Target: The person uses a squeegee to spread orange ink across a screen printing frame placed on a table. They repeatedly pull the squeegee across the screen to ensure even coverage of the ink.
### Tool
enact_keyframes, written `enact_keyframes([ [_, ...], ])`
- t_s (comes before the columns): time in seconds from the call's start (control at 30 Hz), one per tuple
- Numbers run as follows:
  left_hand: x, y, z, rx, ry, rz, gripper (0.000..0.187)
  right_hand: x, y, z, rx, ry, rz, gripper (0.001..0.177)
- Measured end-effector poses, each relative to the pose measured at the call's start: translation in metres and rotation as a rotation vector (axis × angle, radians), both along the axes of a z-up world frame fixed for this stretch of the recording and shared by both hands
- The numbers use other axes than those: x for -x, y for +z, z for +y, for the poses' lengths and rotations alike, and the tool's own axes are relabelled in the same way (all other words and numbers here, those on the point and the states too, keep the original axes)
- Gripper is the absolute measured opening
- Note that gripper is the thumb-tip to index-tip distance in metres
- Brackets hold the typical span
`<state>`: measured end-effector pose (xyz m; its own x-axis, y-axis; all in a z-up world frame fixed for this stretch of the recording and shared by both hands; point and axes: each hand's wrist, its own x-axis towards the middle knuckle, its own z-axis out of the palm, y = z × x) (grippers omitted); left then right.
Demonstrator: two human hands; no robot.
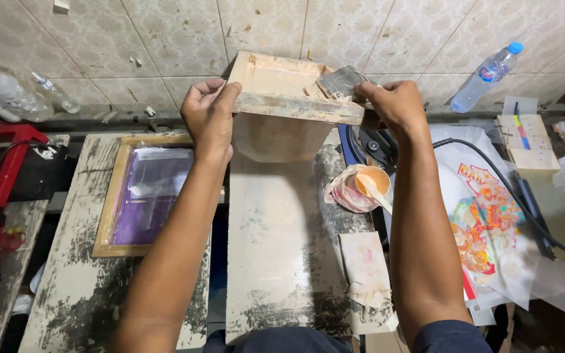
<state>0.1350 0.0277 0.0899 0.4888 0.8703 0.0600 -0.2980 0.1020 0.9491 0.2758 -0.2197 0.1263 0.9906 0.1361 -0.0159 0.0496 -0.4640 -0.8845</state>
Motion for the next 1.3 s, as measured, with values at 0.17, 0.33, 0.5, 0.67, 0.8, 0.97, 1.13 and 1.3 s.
enact_keyframes([
  [0.17,0.039,-0.023,-0.022,-0.064,-0.021,-0.113,0.032,0.020,-0.022,-0.011,-0.028,0.007,-0.007,0.031],
  [0.33,0.092,-0.094,-0.041,-0.066,-0.079,-0.132,0.033,0.056,-0.094,-0.027,-0.056,0.032,0.061,0.032],
  [0.5,0.133,-0.164,-0.054,0.061,-0.103,-0.089,0.037,0.125,-0.128,-0.027,-0.001,0.001,0.152,0.033],
  [0.67,0.167,-0.196,-0.072,0.143,-0.110,-0.022,0.037,0.154,-0.163,-0.044,0.087,0.014,0.122,0.039],
  [0.8,0.187,-0.211,-0.078,0.184,-0.143,-0.005,0.039,0.141,-0.227,-0.075,0.072,0.028,0.050,0.044],
  [0.97,0.206,-0.224,-0.080,0.204,-0.204,0.037,0.041,0.151,-0.246,-0.083,0.079,0.020,0.034,0.042],
  [1.13,0.220,-0.247,-0.079,0.232,-0.254,0.094,0.043,0.173,-0.258,-0.080,0.110,0.018,0.069,0.038],
  [1.3,0.227,-0.254,-0.080,0.201,-0.291,0.177,0.042,0.203,-0.238,-0.065,0.126,-0.005,0.112,0.045],
])
